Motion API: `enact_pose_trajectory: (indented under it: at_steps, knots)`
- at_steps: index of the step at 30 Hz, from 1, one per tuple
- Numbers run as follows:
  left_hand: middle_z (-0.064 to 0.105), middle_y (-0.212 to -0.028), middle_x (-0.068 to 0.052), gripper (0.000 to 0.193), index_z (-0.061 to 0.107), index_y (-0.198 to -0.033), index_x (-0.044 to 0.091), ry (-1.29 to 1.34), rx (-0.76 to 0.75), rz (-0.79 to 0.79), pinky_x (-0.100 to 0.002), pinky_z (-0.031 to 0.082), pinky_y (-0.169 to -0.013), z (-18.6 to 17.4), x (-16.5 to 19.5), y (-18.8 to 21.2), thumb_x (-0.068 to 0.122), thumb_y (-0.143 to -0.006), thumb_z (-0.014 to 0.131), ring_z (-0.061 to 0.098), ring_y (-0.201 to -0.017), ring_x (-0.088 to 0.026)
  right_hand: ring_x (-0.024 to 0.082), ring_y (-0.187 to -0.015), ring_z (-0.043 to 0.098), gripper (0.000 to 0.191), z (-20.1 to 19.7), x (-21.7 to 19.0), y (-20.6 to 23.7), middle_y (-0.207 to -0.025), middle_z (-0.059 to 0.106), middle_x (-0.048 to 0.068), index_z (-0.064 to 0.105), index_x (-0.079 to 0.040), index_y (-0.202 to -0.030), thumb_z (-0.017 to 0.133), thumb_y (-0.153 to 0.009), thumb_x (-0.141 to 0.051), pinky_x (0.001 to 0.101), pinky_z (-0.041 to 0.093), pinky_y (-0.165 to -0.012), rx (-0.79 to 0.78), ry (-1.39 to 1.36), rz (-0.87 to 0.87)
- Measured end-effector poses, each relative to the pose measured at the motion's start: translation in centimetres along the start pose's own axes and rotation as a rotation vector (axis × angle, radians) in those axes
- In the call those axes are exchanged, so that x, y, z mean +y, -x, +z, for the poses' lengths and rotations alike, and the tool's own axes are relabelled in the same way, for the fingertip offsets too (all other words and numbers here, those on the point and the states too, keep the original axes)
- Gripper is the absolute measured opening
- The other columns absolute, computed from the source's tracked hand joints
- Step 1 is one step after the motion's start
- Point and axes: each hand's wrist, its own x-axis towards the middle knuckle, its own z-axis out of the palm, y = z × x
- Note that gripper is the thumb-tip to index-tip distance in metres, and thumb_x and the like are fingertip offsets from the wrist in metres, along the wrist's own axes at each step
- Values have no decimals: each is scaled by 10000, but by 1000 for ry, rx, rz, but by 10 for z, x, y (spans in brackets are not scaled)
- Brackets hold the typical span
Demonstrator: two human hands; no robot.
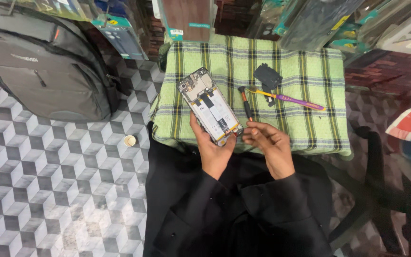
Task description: The person uses a yellow plastic pry tool to remove a small metal bracket from the bottom of a disassembled smartphone. They then reposition and reattach the bracket to the phone's internal frame.
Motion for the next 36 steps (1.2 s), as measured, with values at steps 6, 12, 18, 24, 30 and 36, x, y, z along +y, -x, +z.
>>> enact_pose_trajectory:
  at_steps: [6,12,18,24,30,36]
  knots:
    - [567,-1376,-152,1085,52,-1622,90,-105,-48,-60,-333,561,-972,4,-11,-24,-140,-773,686,652,-1196,-219,159,-913,738,270,-6,-6,-20,-1037,764,118,692,53,-1221,644,-992,-83,294,619,-842,34,155,-54]
    - [562,-1369,-146,1084,67,-1622,91,33,-24,-103,-329,569,-958,3,-5,-35,-172,-752,658,652,-1177,-216,132,-813,727,212,-27,-27,-32,-976,772,91,754,-2,-1098,764,-907,-93,272,578,-730,246,648,-337]
    - [549,-1383,-114,1088,119,-1607,114,43,61,-89,-338,580,-944,1,11,-47,-214,-734,680,646,-1185,-211,272,-707,673,161,-42,-42,-30,-896,701,121,779,-52,-937,819,-791,-106,389,546,-681,50,1210,-392]
    - [592,-1352,-114,1082,136,-1617,139,161,44,-221,-346,581,-952,0,24,-44,-218,-741,662,655,-1189,-213,350,-880,664,100,-28,-21,-21,-887,660,158,668,-21,-872,729,-793,-7,424,541,-735,177,1438,-556]
    - [582,-1370,-115,1080,129,-1629,131,175,13,-205,-345,576,-949,6,24,-40,-212,-736,631,646,-1199,-207,183,-851,654,124,-35,-20,-26,-982,723,147,623,32,-1153,599,-1033,10,324,519,-720,125,262,-176]
    - [583,-1381,-136,1068,97,-1625,99,92,-68,-131,-344,574,-991,14,16,-34,-194,-755,645,643,-1235,-213,186,-915,710,582,-30,-24,-30,-1078,747,186,455,54,-1474,643,-923,60,301,577,-826,6,-143,-54]
